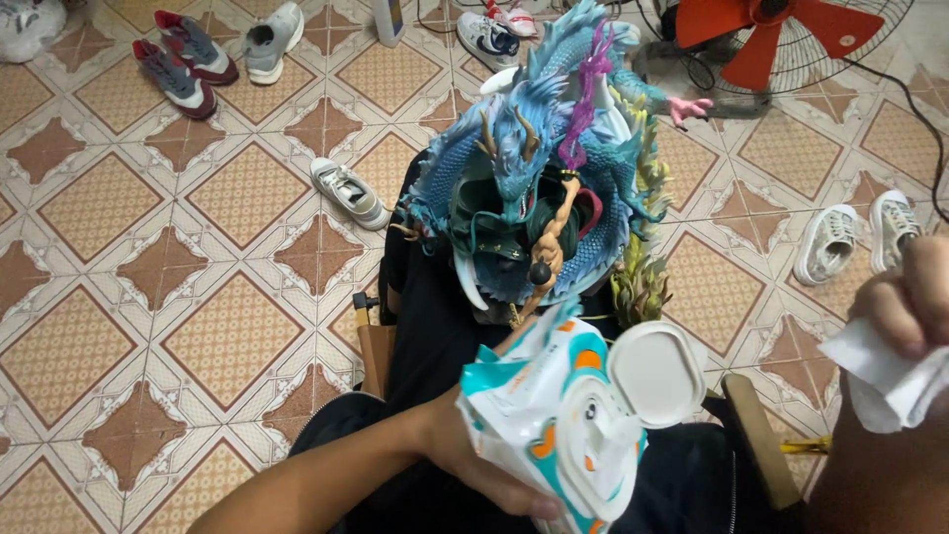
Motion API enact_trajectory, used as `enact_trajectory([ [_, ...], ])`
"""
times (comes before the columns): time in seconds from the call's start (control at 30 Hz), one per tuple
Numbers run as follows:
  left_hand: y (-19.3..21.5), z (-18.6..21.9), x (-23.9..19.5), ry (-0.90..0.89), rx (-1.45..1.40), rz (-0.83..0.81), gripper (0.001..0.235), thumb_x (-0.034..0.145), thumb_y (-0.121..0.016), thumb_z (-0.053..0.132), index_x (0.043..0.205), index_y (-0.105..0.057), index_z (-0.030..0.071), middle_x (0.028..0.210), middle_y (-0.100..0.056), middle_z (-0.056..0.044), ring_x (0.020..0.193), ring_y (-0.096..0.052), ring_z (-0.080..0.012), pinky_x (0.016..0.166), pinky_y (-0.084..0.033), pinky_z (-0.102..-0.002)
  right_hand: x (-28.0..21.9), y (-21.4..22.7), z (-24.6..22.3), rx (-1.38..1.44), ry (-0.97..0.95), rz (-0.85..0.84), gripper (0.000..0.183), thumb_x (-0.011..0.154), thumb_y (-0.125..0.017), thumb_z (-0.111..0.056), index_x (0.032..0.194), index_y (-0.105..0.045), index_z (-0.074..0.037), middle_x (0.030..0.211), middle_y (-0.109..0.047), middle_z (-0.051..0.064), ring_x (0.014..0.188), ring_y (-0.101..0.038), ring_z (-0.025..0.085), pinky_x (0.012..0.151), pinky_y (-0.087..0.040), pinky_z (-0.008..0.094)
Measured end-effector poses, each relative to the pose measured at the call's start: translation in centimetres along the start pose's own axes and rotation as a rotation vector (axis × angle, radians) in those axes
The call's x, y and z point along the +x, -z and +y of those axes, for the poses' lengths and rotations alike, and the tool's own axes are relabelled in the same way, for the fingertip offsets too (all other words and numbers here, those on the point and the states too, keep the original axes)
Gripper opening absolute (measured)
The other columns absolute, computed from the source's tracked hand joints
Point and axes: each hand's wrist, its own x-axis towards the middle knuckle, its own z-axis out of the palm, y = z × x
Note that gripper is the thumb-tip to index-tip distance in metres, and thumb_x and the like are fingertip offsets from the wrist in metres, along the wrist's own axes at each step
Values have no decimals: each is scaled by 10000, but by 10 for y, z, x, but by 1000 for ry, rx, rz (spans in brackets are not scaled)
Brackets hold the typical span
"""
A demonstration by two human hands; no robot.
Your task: The person opens a wet wipe package and uses a wipe to clean a small translucent yellow figurine. They wipe the figurine repeatedly while holding it in one hand and rotating it to access different surfaces.
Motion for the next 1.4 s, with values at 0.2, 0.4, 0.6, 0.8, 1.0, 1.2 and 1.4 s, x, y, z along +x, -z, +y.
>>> enact_trajectory([
  [0.2,9,-56,-22,-197,358,-142,651,1166,-838,490,1704,-663,169,1840,-666,-73,1787,-601,-338,1642,-386,-556,-22,6,2,-262,-88,182,255,1293,-850,-487,1539,-843,-422,805,-397,-129,576,-334,43,305,-456,236],
  [0.4,25,-48,16,-173,330,-160,694,1160,-844,495,1744,-633,185,1883,-627,-61,1826,-551,-334,1654,-338,-565,0,-55,45,-1037,-285,106,541,1200,-691,-628,1279,-774,-100,1022,-823,41,904,-794,146,826,-653,305],
  [0.6,31,-28,53,-134,299,-150,740,1155,-850,500,1784,-603,201,1926,-588,-50,1866,-500,-331,1665,-290,-574,-23,-62,105,-624,-487,-257,966,1273,-611,-771,1809,-518,27,1887,-589,204,1749,-575,339,1482,-417,524],
  [0.8,43,2,84,-95,301,-116,787,1149,-857,505,1824,-573,216,1970,-549,-40,1905,-450,-328,1676,-242,-584,-14,-74,99,-351,-384,-11,1193,1199,-852,-775,1882,-374,78,1902,-551,261,1741,-594,413,1471,-499,603],
  [1.0,11,27,103,-81,553,231,917,1038,-961,507,1785,-594,121,1892,-633,-145,1844,-502,-387,1613,-222,-556,-27,-76,91,-17,-291,247,1097,1097,-1085,-316,1852,-396,84,1770,-657,363,1558,-726,531,1301,-626,665],
  [1.2,-1,102,110,-7,-87,735,1501,718,-1091,259,1886,-169,66,1694,-627,-299,1572,-716,-339,1325,-597,-413,-52,-65,95,-376,-186,421,819,981,-978,-255,1619,-654,143,1466,-871,283,1275,-883,414,1095,-744,558],
  [1.4,9,99,123,105,118,822,1131,794,-1075,216,1707,-414,133,1469,-836,-209,1213,-886,-221,1113,-723,-335,-48,-77,98,-853,-154,369,628,955,-912,-410,1391,-716,-3,1143,-800,66,994,-754,192,862,-610,339],
])
